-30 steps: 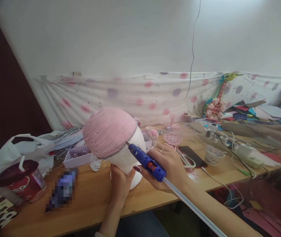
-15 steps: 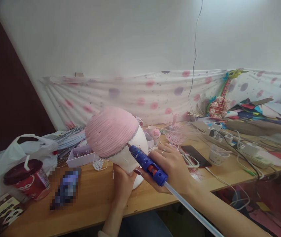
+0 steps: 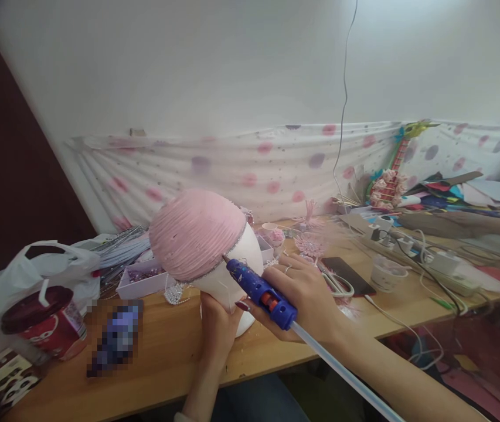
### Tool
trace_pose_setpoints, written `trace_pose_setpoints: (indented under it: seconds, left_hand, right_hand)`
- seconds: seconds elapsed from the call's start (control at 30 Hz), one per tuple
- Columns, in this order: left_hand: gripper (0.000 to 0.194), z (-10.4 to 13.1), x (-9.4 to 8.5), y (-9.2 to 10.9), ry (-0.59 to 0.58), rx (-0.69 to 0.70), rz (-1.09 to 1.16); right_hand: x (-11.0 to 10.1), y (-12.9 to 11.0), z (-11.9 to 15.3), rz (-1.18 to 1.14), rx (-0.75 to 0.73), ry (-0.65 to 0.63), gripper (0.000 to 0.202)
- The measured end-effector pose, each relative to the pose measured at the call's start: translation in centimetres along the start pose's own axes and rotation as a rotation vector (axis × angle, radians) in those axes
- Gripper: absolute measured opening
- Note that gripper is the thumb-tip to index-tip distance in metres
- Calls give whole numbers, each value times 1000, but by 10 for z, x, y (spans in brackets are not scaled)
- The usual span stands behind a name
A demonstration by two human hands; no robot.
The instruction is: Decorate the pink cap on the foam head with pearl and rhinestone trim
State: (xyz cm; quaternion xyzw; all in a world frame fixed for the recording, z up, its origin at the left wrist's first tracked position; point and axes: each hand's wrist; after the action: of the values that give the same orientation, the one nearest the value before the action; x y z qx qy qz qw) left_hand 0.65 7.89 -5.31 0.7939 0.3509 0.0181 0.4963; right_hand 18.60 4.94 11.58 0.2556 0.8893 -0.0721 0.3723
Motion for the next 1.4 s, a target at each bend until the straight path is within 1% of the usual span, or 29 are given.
trace_pose_setpoints:
  seconds: [0.2, 0.37, 0.5, 0.67, 0.8, 0.9, 1.13, 1.3, 1.4]
  left_hand:
    - [76, -1, 2, -2, 24, 14, -10]
    - [76, -1, 1, -2, 22, 19, -20]
    - [78, -1, 0, -1, 18, 21, -24]
    - [75, -1, 1, -3, 17, 16, -22]
    - [75, 0, 1, -3, 11, 9, -11]
    - [75, -1, 1, -3, 5, 7, 0]
    - [76, -2, 0, -4, 3, 23, 0]
    - [79, -3, 0, -5, 10, 42, 2]
    - [82, -3, 1, -6, 14, 43, 1]
  right_hand:
    - [0, 7, 5, 17, 23, -2, 21]
    - [-5, 7, 1, 60, 30, 10, 27]
    - [-7, 8, -2, 65, 41, 21, 28]
    - [-4, 11, 0, 11, 84, 35, 31]
    - [0, 9, 4, -76, 77, 25, 27]
    - [2, 6, 4, -109, 75, 8, 28]
    - [0, 3, -2, -93, 106, 57, 35]
    - [-3, 3, -2, -102, 164, 59, 38]
    - [-4, 5, -2, -85, 170, 68, 39]
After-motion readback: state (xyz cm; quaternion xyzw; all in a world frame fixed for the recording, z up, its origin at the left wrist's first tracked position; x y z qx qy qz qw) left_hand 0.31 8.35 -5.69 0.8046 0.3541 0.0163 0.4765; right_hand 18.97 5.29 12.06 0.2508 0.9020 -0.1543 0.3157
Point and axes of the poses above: each hand's wrist, its own z-axis away from the middle knuckle, its own x-axis out of the palm, y = z × x, and after that the axes turned 9 degrees about -y, right-handed
